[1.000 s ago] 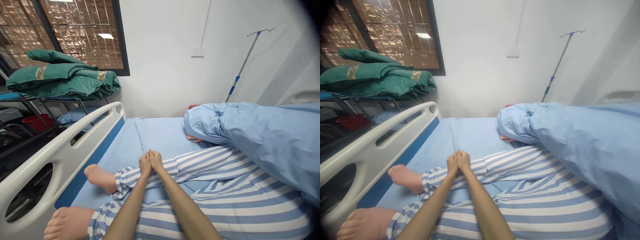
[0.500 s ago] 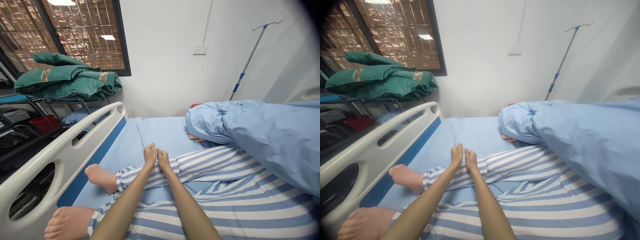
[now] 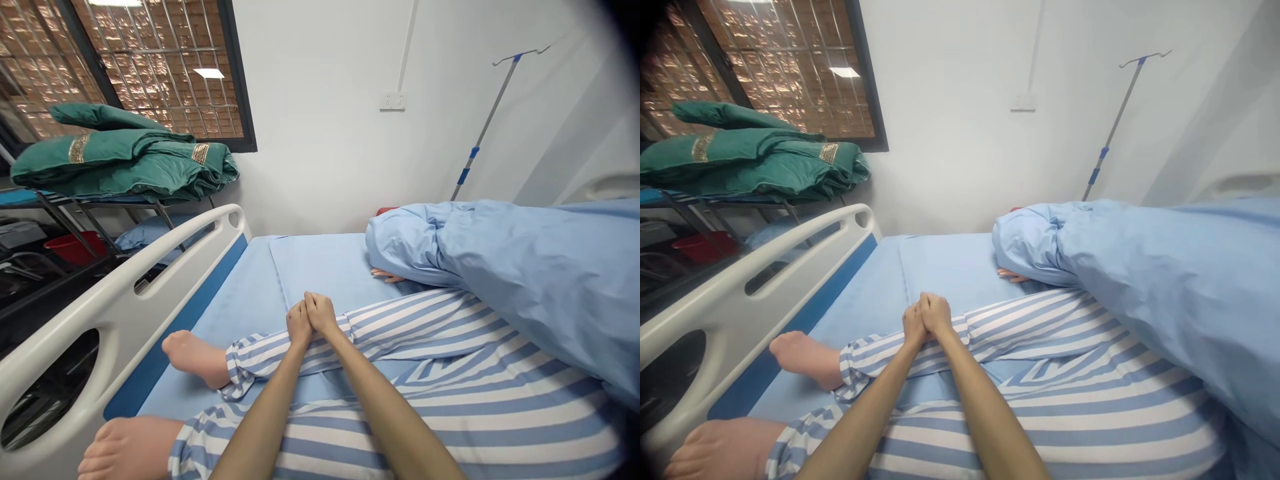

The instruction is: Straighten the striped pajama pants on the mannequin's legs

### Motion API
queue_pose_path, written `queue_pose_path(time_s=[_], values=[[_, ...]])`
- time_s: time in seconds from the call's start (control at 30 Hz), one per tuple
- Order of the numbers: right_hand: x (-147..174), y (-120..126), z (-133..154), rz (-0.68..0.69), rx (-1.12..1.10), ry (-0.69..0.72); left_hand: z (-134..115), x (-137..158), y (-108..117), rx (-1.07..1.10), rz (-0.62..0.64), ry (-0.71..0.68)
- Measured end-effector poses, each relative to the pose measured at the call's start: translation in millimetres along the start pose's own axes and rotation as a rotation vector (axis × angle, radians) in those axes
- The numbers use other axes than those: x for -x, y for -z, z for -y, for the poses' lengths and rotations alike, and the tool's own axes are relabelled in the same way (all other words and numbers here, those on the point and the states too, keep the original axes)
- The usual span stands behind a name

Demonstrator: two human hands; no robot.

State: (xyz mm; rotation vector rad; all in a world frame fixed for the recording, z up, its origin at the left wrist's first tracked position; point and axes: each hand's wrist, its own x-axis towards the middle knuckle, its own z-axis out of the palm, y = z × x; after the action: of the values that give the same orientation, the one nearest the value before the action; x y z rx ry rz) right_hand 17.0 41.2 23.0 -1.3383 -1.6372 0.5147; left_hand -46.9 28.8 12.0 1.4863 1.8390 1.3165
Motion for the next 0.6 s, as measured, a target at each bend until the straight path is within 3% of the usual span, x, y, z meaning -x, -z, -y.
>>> queue_pose_path(time_s=[0.17,0.27,0.37,0.6], values=[[4.3,7.3,-12.5,-0.003,0.132,-0.007,7.9,0.3,-4.0,-0.021,-0.084,-0.013],[12.2,4.0,-20.0,0.0,0.162,-0.047,7.3,1.1,-6.2,-0.002,-0.044,-0.027],[13.6,3.3,-21.6,0.003,0.125,-0.044,-1.5,-2.5,-7.6,0.032,-0.002,-0.04],[9.4,4.3,-27.1,-0.061,0.0,-0.037,-11.2,-1.9,-14.3,0.027,-0.037,-0.02]])
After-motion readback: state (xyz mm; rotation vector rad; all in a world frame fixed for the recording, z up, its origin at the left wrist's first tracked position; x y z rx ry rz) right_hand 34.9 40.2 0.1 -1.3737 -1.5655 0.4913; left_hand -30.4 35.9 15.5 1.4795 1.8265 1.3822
